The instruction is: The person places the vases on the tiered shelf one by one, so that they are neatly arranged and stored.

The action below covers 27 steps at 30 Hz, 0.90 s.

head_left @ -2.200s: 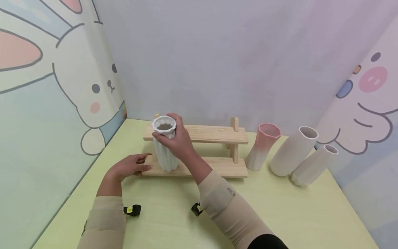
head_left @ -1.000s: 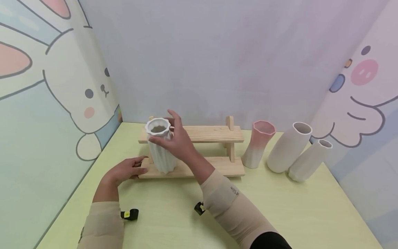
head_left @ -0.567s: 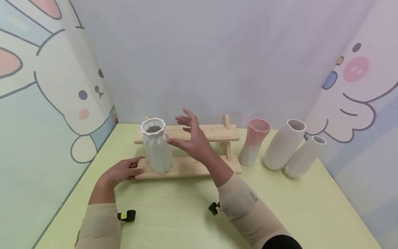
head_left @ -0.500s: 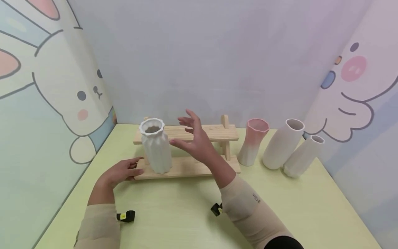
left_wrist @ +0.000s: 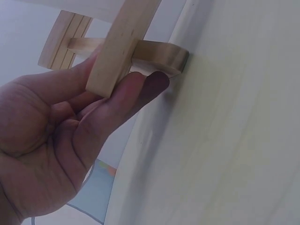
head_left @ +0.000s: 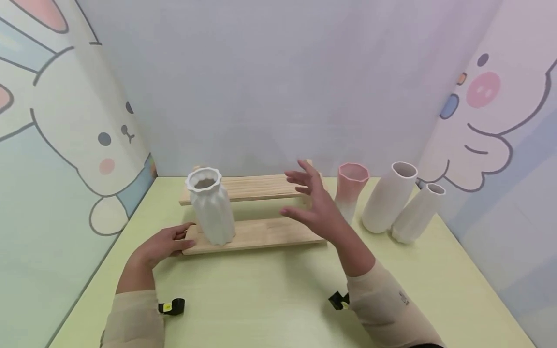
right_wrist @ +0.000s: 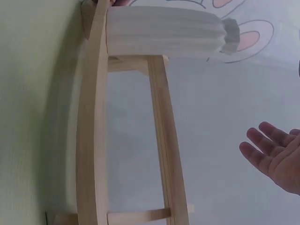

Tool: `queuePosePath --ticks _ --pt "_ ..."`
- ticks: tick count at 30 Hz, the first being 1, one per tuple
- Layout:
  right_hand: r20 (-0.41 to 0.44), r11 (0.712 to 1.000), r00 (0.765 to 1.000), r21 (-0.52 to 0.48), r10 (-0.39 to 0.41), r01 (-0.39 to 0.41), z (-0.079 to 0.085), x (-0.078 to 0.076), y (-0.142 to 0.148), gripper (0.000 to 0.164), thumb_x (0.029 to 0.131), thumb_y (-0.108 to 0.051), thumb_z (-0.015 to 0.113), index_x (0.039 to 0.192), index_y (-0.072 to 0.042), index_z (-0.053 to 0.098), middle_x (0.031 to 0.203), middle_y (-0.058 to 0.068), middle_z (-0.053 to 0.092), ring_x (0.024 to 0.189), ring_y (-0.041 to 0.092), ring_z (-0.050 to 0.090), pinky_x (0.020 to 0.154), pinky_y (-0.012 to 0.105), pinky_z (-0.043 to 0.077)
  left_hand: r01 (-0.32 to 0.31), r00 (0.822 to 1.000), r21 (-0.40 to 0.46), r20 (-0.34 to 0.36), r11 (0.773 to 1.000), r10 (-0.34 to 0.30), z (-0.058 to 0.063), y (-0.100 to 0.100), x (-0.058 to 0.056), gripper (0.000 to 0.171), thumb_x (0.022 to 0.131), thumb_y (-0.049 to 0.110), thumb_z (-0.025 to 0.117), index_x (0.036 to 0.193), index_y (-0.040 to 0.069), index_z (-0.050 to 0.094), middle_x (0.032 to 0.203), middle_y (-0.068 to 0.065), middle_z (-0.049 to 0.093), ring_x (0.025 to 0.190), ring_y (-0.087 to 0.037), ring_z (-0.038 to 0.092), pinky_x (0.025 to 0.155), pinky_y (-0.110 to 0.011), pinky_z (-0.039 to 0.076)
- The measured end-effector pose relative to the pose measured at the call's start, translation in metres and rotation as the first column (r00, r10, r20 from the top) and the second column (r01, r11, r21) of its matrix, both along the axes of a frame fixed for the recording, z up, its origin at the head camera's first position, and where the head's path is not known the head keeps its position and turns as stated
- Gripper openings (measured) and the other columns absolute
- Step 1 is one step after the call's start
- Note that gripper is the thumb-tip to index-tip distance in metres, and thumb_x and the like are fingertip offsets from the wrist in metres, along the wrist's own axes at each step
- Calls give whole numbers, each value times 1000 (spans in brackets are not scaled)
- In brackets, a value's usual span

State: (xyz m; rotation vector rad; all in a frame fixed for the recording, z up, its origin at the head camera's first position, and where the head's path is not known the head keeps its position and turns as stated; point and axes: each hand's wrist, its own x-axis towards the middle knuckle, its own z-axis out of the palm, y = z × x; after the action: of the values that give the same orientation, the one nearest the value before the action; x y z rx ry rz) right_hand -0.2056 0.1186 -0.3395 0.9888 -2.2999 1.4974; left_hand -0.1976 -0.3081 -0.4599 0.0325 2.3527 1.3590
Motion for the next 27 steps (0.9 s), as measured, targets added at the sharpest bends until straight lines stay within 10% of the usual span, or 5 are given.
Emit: queuePosePath --ticks 19,27 --pt "-87 993 990 17 -111 113 13 17 83 104 77 -14 85 155 -27 17 145 8 47 132 29 49 105 49 42 20 999 12 33 1000 -20 -5 -4 4 85 92 38 69 158 13 21 157 -25 25 97 -20 65 83 -28 53" --pt "-141 980 971 -63 -194 186 21 19 114 104 75 -1 83 155 -13 18 142 18 50 129 28 50 106 30 42 24 999 36 28 999 -25 -3 -5 1 84 92 35 69 158 13 21 158 -24 23 96 -20 66 82 -31 54"
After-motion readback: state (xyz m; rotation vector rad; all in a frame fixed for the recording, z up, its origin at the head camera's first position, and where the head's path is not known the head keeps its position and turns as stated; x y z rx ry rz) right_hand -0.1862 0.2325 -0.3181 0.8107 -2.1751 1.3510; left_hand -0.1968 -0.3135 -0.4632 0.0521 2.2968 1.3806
